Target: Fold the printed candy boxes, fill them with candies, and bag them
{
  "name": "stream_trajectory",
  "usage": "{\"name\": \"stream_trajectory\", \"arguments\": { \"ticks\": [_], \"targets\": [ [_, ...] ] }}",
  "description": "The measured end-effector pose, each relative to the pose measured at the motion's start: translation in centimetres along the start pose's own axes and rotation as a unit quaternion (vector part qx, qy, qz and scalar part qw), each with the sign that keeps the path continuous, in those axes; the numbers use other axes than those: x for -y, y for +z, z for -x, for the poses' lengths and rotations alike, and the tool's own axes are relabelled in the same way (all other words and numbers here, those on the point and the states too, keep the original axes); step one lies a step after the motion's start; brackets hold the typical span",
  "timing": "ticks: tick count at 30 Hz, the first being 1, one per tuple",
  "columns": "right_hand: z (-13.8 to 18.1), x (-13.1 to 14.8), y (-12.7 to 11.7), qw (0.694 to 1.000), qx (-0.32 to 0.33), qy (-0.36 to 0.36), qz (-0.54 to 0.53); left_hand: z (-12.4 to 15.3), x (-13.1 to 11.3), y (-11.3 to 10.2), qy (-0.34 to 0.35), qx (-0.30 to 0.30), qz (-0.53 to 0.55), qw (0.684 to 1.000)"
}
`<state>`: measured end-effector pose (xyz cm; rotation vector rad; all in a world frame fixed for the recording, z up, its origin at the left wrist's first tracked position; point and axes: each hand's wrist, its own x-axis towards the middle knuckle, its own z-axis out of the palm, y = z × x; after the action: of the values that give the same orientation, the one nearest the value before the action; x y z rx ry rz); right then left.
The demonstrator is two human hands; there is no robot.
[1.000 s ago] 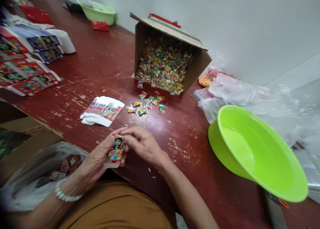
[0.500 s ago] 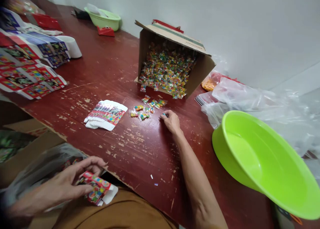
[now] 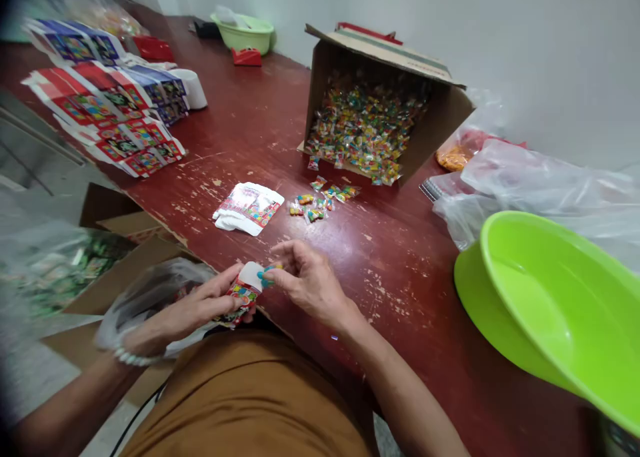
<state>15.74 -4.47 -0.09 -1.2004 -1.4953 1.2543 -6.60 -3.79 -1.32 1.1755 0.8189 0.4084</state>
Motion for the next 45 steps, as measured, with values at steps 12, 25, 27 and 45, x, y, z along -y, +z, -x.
{"name": "stream_trajectory", "arguments": {
  "ticks": [12, 25, 27, 45],
  "targets": [
    [0.0, 1.3, 0.9, 0.988, -0.072, -0.093, 0.099, -0.8, -0.5, 2.4, 0.050, -0.004, -0.017, 0.999],
    [0.3, 0.8, 1.0, 0.964, -0.030, -0.140, 0.223, -0.9, -0.3, 3.4, 0.037, -0.122, 0.171, 0.977],
    [0.4, 0.9, 0.7, 0.952, -0.013, -0.155, 0.263, -1.0, 0.0, 3.4, 0.029, -0.135, 0.189, 0.972],
    [-1.1, 0.5, 0.3, 0.983, 0.012, -0.018, 0.181, -1.8, 0.5, 3.7, 0.012, -0.138, 0.110, 0.984]
  ]
}}
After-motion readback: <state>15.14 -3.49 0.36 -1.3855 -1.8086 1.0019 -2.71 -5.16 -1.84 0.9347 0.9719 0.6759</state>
